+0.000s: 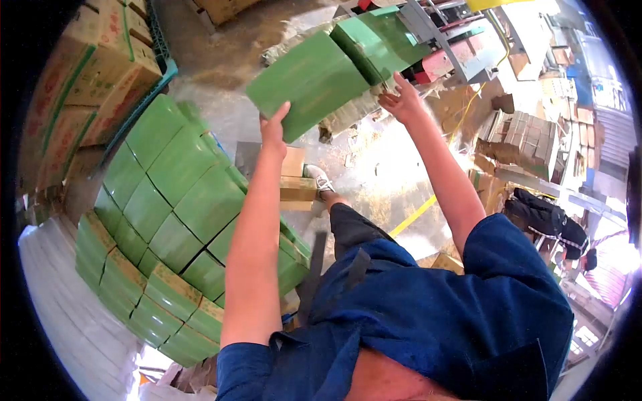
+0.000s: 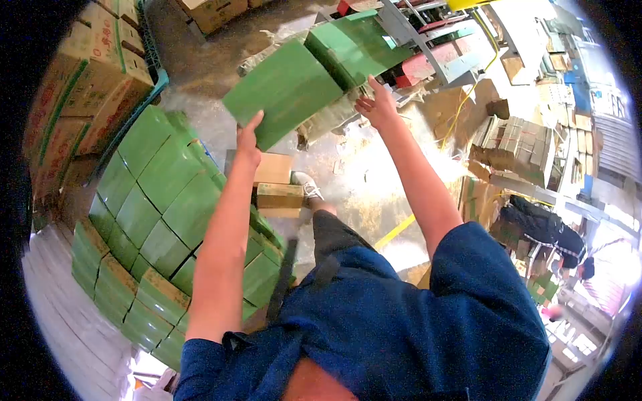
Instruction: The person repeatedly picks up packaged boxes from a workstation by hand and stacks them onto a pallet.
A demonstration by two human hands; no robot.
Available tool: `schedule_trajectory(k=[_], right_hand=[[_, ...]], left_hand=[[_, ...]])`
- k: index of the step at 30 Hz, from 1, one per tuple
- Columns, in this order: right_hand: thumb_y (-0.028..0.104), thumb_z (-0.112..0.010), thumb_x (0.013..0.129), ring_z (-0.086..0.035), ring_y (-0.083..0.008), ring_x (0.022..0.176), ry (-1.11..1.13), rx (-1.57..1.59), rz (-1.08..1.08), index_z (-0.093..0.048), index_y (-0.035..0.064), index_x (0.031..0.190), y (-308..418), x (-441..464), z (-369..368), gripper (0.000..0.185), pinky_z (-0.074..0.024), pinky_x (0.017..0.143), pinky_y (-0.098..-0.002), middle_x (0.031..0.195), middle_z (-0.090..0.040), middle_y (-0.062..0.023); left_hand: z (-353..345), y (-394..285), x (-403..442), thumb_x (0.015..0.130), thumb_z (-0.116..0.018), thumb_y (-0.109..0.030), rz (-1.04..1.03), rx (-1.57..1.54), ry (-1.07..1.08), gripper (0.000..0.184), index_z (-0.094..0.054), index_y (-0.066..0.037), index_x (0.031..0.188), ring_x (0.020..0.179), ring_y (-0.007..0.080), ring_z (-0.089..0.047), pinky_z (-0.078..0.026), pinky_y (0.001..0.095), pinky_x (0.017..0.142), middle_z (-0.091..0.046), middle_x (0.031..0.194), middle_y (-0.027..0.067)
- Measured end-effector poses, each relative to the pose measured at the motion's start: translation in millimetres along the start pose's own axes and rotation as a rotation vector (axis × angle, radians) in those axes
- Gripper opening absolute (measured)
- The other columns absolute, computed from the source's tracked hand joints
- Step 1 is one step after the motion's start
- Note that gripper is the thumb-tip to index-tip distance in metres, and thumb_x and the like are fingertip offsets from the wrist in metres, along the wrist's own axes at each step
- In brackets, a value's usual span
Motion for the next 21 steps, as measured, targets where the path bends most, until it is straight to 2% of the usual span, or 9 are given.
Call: schedule_trajectory(k=[3,7,9,11,12,16,18,20,21], right_hand=[[0.042,-0.072,0.082,-0.056,-0.0331,0.092,0.092,0.120,-0.227,-0.046,0.0126,0.125,-18.3,11.3,-35.5,0.058,-0.0477,0.082,-0.0489,0.107,-0.053,-0.0185],[0.032,-0.070,0.084,-0.056,-0.0337,0.103,0.318,0.344,-0.145,-0.055,0.0138,0.122,-15.1,46.0,-61.7,0.045,-0.0455,0.089,-0.0513,0.120,-0.059,-0.0103],[0.027,-0.069,0.084,-0.056,-0.0340,0.105,0.279,0.328,-0.207,-0.056,0.0136,0.122,-17.4,52.6,-57.9,0.041,-0.0431,0.092,-0.0534,0.120,-0.059,-0.0115],[0.032,-0.068,0.086,-0.051,-0.0365,0.112,0.092,0.382,-0.250,-0.050,0.0096,0.127,-13.9,25.7,-56.7,0.049,-0.0410,0.097,-0.0561,0.123,-0.055,-0.0156],[0.037,-0.069,0.085,-0.048,-0.0368,0.116,0.207,0.286,-0.168,-0.045,0.0075,0.130,-4.0,17.7,-63.3,0.058,-0.0395,0.099,-0.0566,0.130,-0.050,-0.0175],[0.045,-0.071,0.081,-0.041,-0.0371,0.124,0.136,0.168,-0.295,-0.039,0.0071,0.134,-25.3,-49.3,-76.6,0.073,-0.0358,0.103,-0.0599,0.138,-0.039,-0.0170],[0.046,-0.072,0.080,-0.038,-0.0355,0.126,0.304,-0.111,-0.143,-0.042,0.0074,0.132,-48.3,-91.0,-86.6,0.072,-0.0353,0.102,-0.0608,0.135,-0.039,-0.0165],[0.041,-0.070,0.083,-0.045,-0.0350,0.118,0.128,0.069,-0.342,-0.053,0.0102,0.124,-111.7,-142.8,-88.9,0.054,-0.0405,0.095,-0.0576,0.130,-0.046,-0.0142],[0.042,-0.070,0.083,-0.048,-0.0330,0.115,0.281,-0.059,-0.284,-0.054,0.0105,0.123,-139.8,-148.7,-96.7,0.054,-0.0392,0.097,-0.0563,0.126,-0.051,-0.0130]], left_hand=[[20.3,5.1,4.9,0.084,-0.070,-0.018,-0.035,-0.099,-0.093,0.058,-0.044,-0.010,0.135,0.114,0.0225,-0.054,-0.048,0.0374,0.094,-0.053,0.130,0.0074],[37.5,34.9,0.2,0.085,-0.068,-0.015,0.092,-0.181,-0.102,0.048,-0.050,-0.010,0.129,0.106,0.0221,-0.060,-0.050,0.0362,0.092,-0.061,0.117,0.0071],[6.0,0.1,-29.3,0.081,-0.071,-0.018,0.087,-0.148,-0.139,0.050,-0.052,-0.010,0.127,0.104,0.0220,-0.060,-0.050,0.0390,0.087,-0.061,0.118,0.0068],[12.1,-17.1,-32.4,0.075,-0.076,-0.020,-0.084,-0.092,-0.162,0.058,-0.050,-0.011,0.126,0.102,0.0248,-0.060,-0.049,0.0432,0.087,-0.059,0.119,0.0078],[27.4,-10.7,-35.0,0.070,-0.080,-0.018,-0.101,-0.123,-0.268,0.069,-0.046,-0.008,0.130,0.102,0.0262,-0.060,-0.051,0.0415,0.087,-0.060,0.117,0.0115],[63.1,-3.3,-88.4,0.064,-0.082,-0.010,-0.170,-0.187,-0.278,0.091,-0.033,-0.003,0.140,0.102,0.0283,-0.061,-0.053,0.0402,0.086,-0.060,0.118,0.0164],[87.9,9.0,-147.8,0.068,-0.080,-0.006,-0.148,-0.402,-0.263,0.087,-0.033,-0.005,0.141,0.104,0.0279,-0.061,-0.052,0.0394,0.089,-0.058,0.121,0.0160],[124.9,38.1,-220.6,0.072,-0.076,-0.003,-0.087,-0.621,-0.324,0.080,-0.035,-0.007,0.140,0.105,0.0284,-0.061,-0.052,0.0402,0.090,-0.058,0.122,0.0145],[138.1,28.4,-277.6,0.074,-0.074,-0.005,-0.090,-0.614,-0.385,0.073,-0.039,-0.009,0.137,0.107,0.0283,-0.060,-0.052,0.0417,0.091,-0.057,0.121,0.0133]])
Point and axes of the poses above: each hand's wrist, its own x-axis towards the middle knuckle, its own z-axis out of the back of the hand, y = z × x, the point moved 10 cm from there along x, towards the middle knuckle
